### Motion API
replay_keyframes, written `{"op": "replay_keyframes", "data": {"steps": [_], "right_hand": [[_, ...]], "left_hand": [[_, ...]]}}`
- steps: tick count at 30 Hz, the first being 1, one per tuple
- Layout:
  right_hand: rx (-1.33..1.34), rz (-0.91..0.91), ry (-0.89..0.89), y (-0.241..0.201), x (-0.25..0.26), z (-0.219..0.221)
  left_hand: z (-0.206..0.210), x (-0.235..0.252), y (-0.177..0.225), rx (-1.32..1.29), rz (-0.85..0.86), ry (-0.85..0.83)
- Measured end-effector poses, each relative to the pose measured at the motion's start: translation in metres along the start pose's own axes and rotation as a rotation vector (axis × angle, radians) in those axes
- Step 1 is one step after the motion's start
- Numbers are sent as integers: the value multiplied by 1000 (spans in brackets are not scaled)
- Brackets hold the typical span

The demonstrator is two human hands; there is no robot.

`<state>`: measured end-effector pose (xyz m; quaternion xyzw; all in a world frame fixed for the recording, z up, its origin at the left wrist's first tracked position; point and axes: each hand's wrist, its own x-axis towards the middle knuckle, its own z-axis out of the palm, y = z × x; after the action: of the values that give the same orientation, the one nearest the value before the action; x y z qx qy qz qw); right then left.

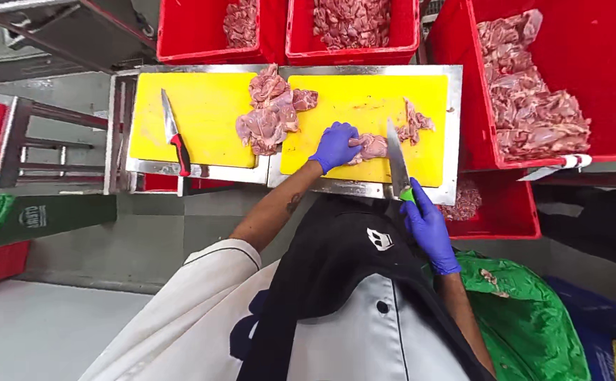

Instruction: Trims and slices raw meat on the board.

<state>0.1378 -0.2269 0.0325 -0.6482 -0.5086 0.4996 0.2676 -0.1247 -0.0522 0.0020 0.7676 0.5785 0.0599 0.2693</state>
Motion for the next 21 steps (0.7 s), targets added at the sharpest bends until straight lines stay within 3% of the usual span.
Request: {"op": "replay_keyframes", "data": {"steps": [4,7,9,12,14,17,21], "right_hand": [[3,5,157,1,-8,-32],[46,-36,227,-2,-10,-45],[48,-54,240,-7,-8,-54],[9,-81,245,-18,-5,-67],[21,-116,233,-30,0,-69],[-25,-181,155,-45,14,-51],[-120,-150,-187,-34,42,-5]], "left_hand": [[1,9,10,-299,153,98],[-11,15,49,-505,272,208],[-19,16,83,-630,260,306],[-9,20,99,-784,161,533],[-8,-1,90,-681,-56,516],[13,-23,39,-305,-281,351],[12,-34,8,-70,-406,273]]}}
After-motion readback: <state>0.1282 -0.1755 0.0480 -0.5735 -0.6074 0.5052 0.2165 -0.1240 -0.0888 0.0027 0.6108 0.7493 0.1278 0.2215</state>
